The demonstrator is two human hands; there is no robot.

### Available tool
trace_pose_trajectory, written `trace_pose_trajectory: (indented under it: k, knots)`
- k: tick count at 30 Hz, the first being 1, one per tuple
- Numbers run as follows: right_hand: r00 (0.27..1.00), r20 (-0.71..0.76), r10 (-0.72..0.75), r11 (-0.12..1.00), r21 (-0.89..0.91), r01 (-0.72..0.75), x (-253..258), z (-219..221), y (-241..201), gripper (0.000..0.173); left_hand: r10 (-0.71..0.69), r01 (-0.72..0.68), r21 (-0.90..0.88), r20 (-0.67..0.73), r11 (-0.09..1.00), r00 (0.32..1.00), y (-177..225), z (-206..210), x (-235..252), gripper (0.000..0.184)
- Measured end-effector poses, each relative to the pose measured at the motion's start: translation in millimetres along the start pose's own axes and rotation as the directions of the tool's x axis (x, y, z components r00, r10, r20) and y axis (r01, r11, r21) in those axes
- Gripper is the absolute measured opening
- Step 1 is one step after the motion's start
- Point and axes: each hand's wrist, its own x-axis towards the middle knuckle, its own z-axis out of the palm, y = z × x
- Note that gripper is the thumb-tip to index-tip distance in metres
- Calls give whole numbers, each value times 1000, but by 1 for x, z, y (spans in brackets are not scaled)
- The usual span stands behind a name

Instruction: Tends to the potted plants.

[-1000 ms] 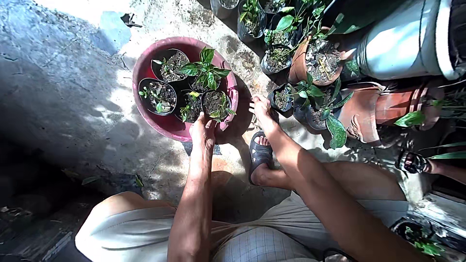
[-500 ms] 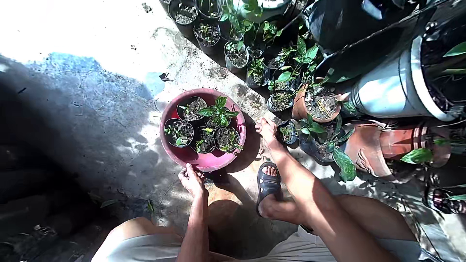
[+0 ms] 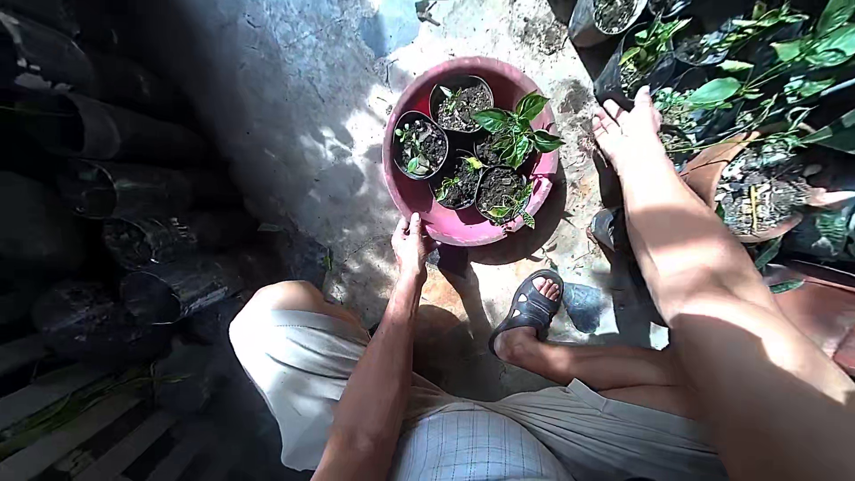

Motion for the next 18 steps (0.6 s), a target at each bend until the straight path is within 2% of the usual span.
trace_pose_trajectory:
  k: [3,6,8,9,10,11,12,13,14,15,16,18]
  knots:
    - [1000,-23,-3,998,55,4,10,1,4,47,-11,11,1,-3,1000,1000,0,-2,-1,32]
    - [998,-55,-33,997,66,37,19,2,5,27,-21,21,23,-5,1000,1000,2,-3,-1,34]
    - [996,-78,-32,999,41,36,18,2,4,30,13,-10,109,-35,994,999,6,-3,0,32]
    - [996,-87,-26,999,18,27,12,1,5,32,71,-54,199,-77,978,995,6,-3,0,31]
    - [996,-82,-23,1000,-14,22,5,2,7,34,170,-125,325,-112,937,979,8,-5,0,41]
    - [998,-59,-18,999,-30,16,-2,0,11,37,301,-210,468,-129,858,945,9,-9,-1,55]
    - [999,-38,-16,999,-45,15,-10,-1,17,37,442,-301,564,-129,769,888,11,-12,-3,61]
    - [1000,-25,-18,998,-53,17,-19,-3,24,35,556,-392,601,-106,696,824,14,-13,-5,58]
    - [999,-16,-30,997,-66,28,-25,-6,28,32,614,-463,586,-75,665,786,18,-8,-4,50]
    - [999,-11,-49,995,-93,48,-29,-10,28,32,592,-485,522,-49,702,804,22,2,-4,41]
    - [998,5,-57,990,-126,57,-33,-17,29,33,498,-445,416,-23,793,867,27,13,-6,38]
    - [999,13,-41,987,-153,42,-46,-26,33,35,221,-222,202,30,954,975,39,31,-10,42]
